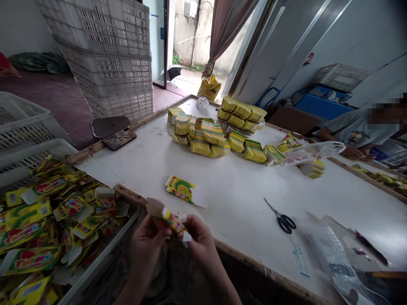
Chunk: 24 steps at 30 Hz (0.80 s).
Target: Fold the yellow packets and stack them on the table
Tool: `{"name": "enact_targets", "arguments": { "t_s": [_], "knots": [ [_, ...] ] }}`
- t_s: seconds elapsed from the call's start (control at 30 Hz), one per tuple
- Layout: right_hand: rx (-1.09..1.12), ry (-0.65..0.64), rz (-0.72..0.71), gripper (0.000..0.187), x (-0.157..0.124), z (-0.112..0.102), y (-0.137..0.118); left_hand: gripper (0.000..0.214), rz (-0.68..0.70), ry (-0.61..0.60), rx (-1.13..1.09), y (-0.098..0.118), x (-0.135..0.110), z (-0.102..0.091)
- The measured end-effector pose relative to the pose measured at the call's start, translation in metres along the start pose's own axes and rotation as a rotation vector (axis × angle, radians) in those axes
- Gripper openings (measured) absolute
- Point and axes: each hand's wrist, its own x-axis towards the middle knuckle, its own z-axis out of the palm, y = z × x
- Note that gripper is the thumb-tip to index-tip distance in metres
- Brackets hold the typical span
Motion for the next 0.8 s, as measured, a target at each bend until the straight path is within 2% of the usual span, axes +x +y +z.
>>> {"name": "enact_targets", "arguments": {
  "t_s": [0.13,0.33,0.47,0.57,0.63,0.7,0.77,0.8],
  "knots": [
    [-0.05,0.044,0.035,0.027,0.003,-0.005,0.004,0.026,-0.081,-0.011,-0.031,-0.003,-0.004,-0.005],
    [-0.023,0.084,0.021,0.028,0.001,-0.011,0.013,0.031,-0.076,-0.183,0.06,-0.005,-0.008,-0.008],
    [-0.065,0.086,-0.016,0.023,-0.002,-0.011,0.012,0.026,-0.076,-0.192,0.139,-0.004,-0.006,-0.006],
    [-0.138,0.102,-0.065,0.015,-0.003,-0.018,0.002,0.032,0.001,-0.181,0.16,0.01,-0.002,-0.008],
    [-0.266,0.108,-0.135,0.007,-0.004,-0.026,-0.009,0.046,0.163,-0.17,0.219,0.026,0.001,-0.014],
    [-0.56,0.056,-0.273,0.01,-0.005,-0.032,-0.021,0.066,0.331,-0.218,0.39,0.042,0.004,-0.02],
    [-0.896,-0.076,-0.434,0.019,-0.008,-0.034,-0.031,0.086,0.396,-0.325,0.652,0.05,0.005,-0.022],
    [-1.011,-0.15,-0.501,0.022,-0.009,-0.034,-0.034,0.091,0.377,-0.411,0.775,0.051,0.005,-0.02]
  ]
}}
